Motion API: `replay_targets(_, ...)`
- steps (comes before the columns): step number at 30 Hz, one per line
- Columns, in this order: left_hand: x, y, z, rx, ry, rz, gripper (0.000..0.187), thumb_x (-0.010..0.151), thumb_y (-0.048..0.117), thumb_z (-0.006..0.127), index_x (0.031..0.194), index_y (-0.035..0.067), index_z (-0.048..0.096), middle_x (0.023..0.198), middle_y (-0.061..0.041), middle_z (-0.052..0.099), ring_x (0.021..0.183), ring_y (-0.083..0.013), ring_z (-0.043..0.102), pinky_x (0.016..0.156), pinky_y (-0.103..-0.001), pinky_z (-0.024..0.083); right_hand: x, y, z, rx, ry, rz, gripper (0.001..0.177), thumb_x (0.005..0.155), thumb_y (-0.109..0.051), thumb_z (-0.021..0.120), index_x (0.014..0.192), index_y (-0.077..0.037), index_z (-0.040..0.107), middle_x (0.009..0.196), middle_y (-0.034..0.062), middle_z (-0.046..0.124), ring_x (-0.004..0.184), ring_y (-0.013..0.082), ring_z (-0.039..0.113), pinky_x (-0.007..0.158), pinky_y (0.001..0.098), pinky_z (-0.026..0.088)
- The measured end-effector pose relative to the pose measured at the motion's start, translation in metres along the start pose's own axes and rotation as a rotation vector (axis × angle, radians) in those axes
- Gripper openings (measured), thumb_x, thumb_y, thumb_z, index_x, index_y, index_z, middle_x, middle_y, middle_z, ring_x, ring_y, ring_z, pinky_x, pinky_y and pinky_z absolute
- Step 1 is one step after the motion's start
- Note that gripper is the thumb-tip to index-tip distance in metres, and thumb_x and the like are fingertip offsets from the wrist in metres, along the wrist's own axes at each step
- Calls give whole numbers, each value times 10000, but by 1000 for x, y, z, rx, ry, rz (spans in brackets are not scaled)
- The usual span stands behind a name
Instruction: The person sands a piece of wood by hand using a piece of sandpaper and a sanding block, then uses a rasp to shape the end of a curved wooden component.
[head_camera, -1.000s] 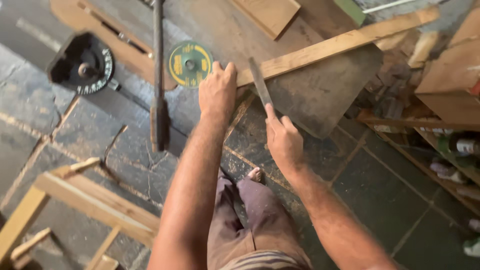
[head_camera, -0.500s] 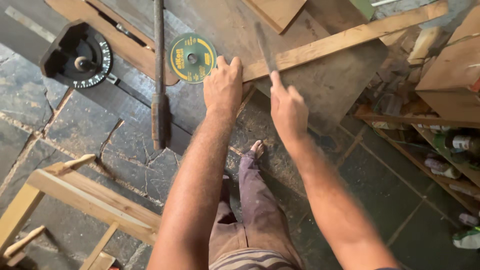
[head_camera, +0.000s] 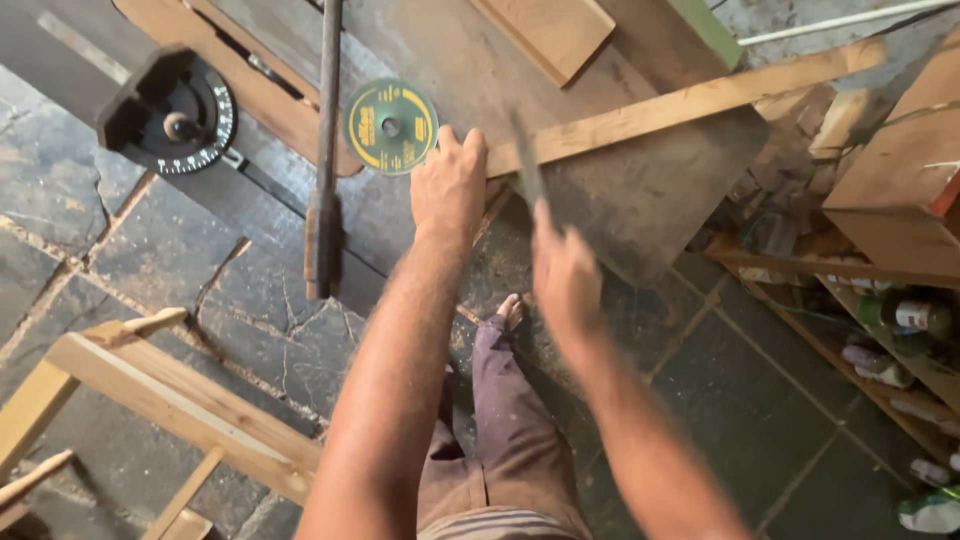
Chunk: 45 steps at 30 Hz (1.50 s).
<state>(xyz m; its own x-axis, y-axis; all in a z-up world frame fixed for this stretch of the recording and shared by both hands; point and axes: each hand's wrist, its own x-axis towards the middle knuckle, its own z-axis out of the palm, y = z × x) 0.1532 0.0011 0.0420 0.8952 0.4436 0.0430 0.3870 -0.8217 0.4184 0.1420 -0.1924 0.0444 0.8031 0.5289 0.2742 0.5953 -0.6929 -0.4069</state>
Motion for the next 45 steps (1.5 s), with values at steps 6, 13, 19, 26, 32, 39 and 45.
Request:
replay_targets(6, -9, -3, -3, -47, -5, 35, 473, 677, 313, 836, 1004, 81, 586, 1011, -185, 600, 859, -378, 690, 660, -493, 548, 19, 14, 19, -32, -11, -57, 437, 1039, -109, 610, 1474, -76, 603, 835, 246, 608, 755, 450, 630, 673, 532, 518)
replay_targets(13, 2, -10, 23, 94, 91, 35, 213, 962, 166, 777, 1049, 130, 586, 1054, -138, 616, 906, -323, 711, 728, -458, 565, -14, -6, -2, 151, 36, -58, 425, 1020, -126, 613, 1440, -60, 600, 815, 256, 591, 757, 432, 658, 707, 515, 548)
replay_targets(19, 1, -3, -3, -25, -5, -6, 463, 730, 339, 833, 996, 59, 577, 998, -179, 605, 871, -377, 696, 695, -498, 554, 36, 6, 14, 157, -24, 3, 400, 1024, -123, 642, 1420, -71, 638, 838, 259, 632, 758, 465, 646, 648, 531, 516)
replay_targets(26, -4, -6, 9, 23, 70, 46, 396, 815, 280, 865, 1032, 107, 582, 1026, -158, 611, 900, -370, 696, 695, -492, 555, 8, 11, 9, -57, 16, -27, 447, 1007, -107, 635, 1453, -86, 617, 816, 252, 614, 740, 447, 641, 656, 526, 527)
replay_targets(32, 2, 0, -1, -5, -5, 7, 499, 709, 314, 878, 1021, 76, 570, 1029, -171, 602, 901, -363, 699, 700, -472, 564, 6, 1, 1, -2, -33, 7, 434, 1012, -128, 648, 1442, -80, 611, 760, 242, 587, 693, 441, 621, 642, 536, 505)
replay_targets(39, -2, -4, -1, -42, 42, 34, 473, 743, 315, 872, 1031, 82, 577, 1021, -166, 600, 870, -359, 699, 686, -481, 553, 36, 10, 12, 6, 8, -7, 412, 1022, -123, 667, 1432, -104, 631, 833, 227, 622, 757, 441, 641, 652, 520, 517)
replay_targets(45, 5, -5, 10, 16, 101, 43, 394, 789, 266, 849, 1029, 115, 576, 1017, -145, 602, 863, -348, 701, 683, -478, 556, -4, 2, -2, -39, 115, -117, 426, 1038, -165, 618, 1462, -141, 580, 895, 204, 619, 868, 416, 667, 759, 494, 553)
